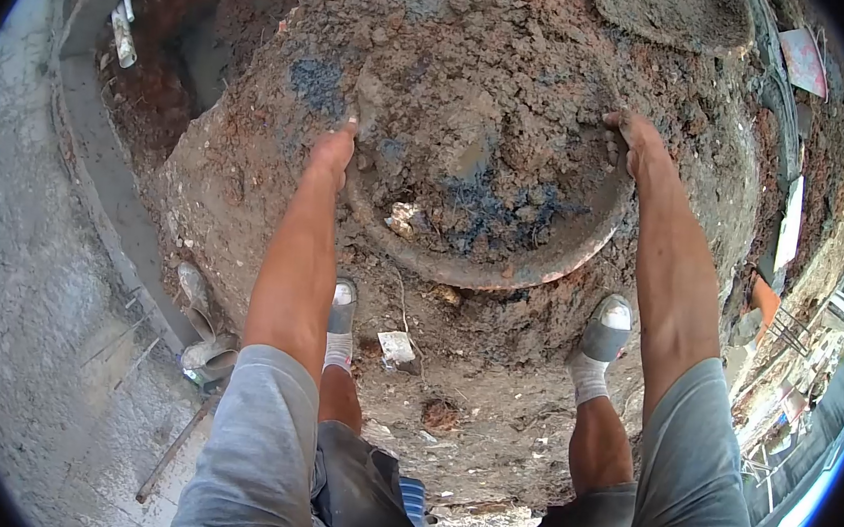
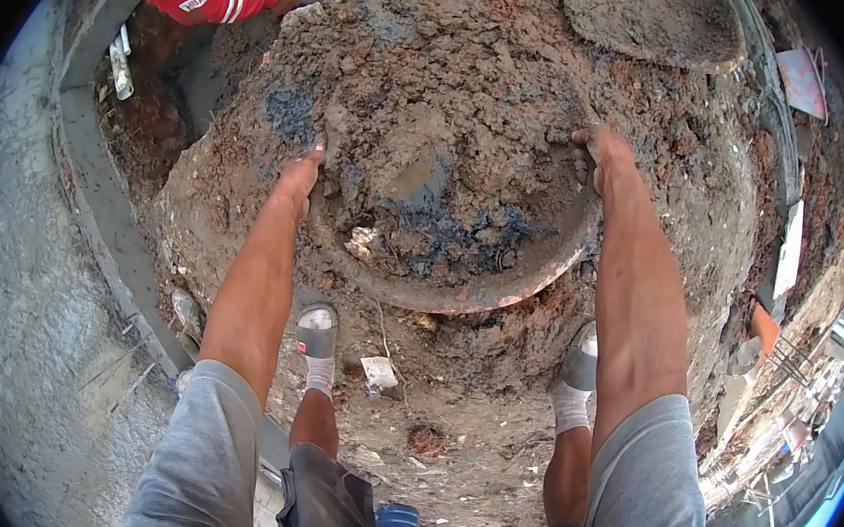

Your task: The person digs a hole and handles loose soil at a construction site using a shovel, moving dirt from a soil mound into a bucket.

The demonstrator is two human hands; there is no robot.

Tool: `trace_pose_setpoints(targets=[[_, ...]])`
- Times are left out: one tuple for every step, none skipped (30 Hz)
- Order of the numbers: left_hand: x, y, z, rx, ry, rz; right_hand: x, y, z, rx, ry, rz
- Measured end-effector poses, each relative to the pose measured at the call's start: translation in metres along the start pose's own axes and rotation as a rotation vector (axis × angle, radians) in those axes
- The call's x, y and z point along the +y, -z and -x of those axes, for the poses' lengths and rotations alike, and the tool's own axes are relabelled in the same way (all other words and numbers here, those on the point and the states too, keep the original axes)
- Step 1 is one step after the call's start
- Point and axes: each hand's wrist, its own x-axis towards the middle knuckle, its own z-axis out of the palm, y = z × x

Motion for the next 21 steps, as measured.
trace_pose_setpoints(targets=[[-0.005, -0.002, -0.008, 0.000, -0.014, 0.052, 0.002, 0.000, -0.005, 0.003, 0.002, -0.003], [-0.009, -0.003, -0.016, -0.002, -0.019, 0.050, 0.005, -0.001, -0.012, 0.074, 0.014, 0.067], [-0.013, -0.002, -0.022, -0.017, -0.047, 0.058, 0.005, -0.005, -0.010, 0.144, 0.023, 0.137], [-0.016, 0.000, -0.027, -0.032, -0.076, 0.066, 0.006, -0.006, -0.007, 0.145, 0.024, 0.131], [-0.019, 0.001, -0.033, -0.058, -0.083, 0.063, 0.007, -0.007, -0.001, 0.203, 0.071, 0.158], [-0.022, 0.001, -0.039, -0.058, -0.086, 0.064, 0.007, -0.009, 0.006, 0.260, 0.118, 0.186], [-0.026, 0.001, -0.045, -0.023, -0.134, 0.056, 0.010, -0.010, 0.009, 0.259, 0.119, 0.185], [-0.031, 0.001, -0.050, 0.013, -0.183, 0.048, 0.011, -0.010, 0.013, 0.278, 0.172, 0.212], [-0.029, -0.001, -0.040, 0.010, -0.189, 0.048, 0.013, -0.010, 0.016, 0.300, 0.226, 0.235], [-0.023, -0.005, -0.023, 0.106, -0.243, -0.032, 0.015, -0.009, 0.020, 0.307, 0.229, 0.230], [-0.019, -0.009, -0.009, 0.200, -0.297, -0.112, 0.016, -0.008, 0.024, 0.283, 0.265, 0.277], [-0.021, -0.011, -0.002, 0.190, -0.296, -0.112, 0.020, -0.006, 0.029, 0.259, 0.298, 0.329], [-0.021, -0.012, 0.004, 0.216, -0.337, -0.101, 0.021, -0.006, 0.034, 0.293, 0.299, 0.392], [-0.020, -0.013, 0.007, 0.242, -0.383, -0.087, 0.022, -0.005, 0.036, 0.305, 0.305, 0.393], [-0.020, -0.013, 0.009, 0.213, -0.451, -0.089, 0.026, -0.004, 0.036, 0.296, 0.347, 0.412], [-0.021, -0.016, 0.011, 0.208, -0.457, -0.087, 0.031, -0.003, 0.035, 0.284, 0.390, 0.431], [-0.024, -0.017, 0.014, 0.243, -0.496, -0.100, 0.034, -0.002, 0.033, 0.305, 0.424, 0.474], [-0.023, -0.018, 0.028, 0.280, -0.533, -0.113, 0.035, -0.001, 0.038, 0.305, 0.428, 0.472], [-0.023, -0.018, 0.042, 0.284, -0.536, -0.113, 0.038, -0.001, 0.044, 0.316, 0.434, 0.486], [-0.021, -0.019, 0.057, 0.301, -0.584, -0.144, 0.040, -0.002, 0.050, 0.327, 0.442, 0.498], [-0.022, -0.021, 0.067, 0.319, -0.631, -0.177, 0.045, -0.002, 0.052, 0.323, 0.447, 0.492]])
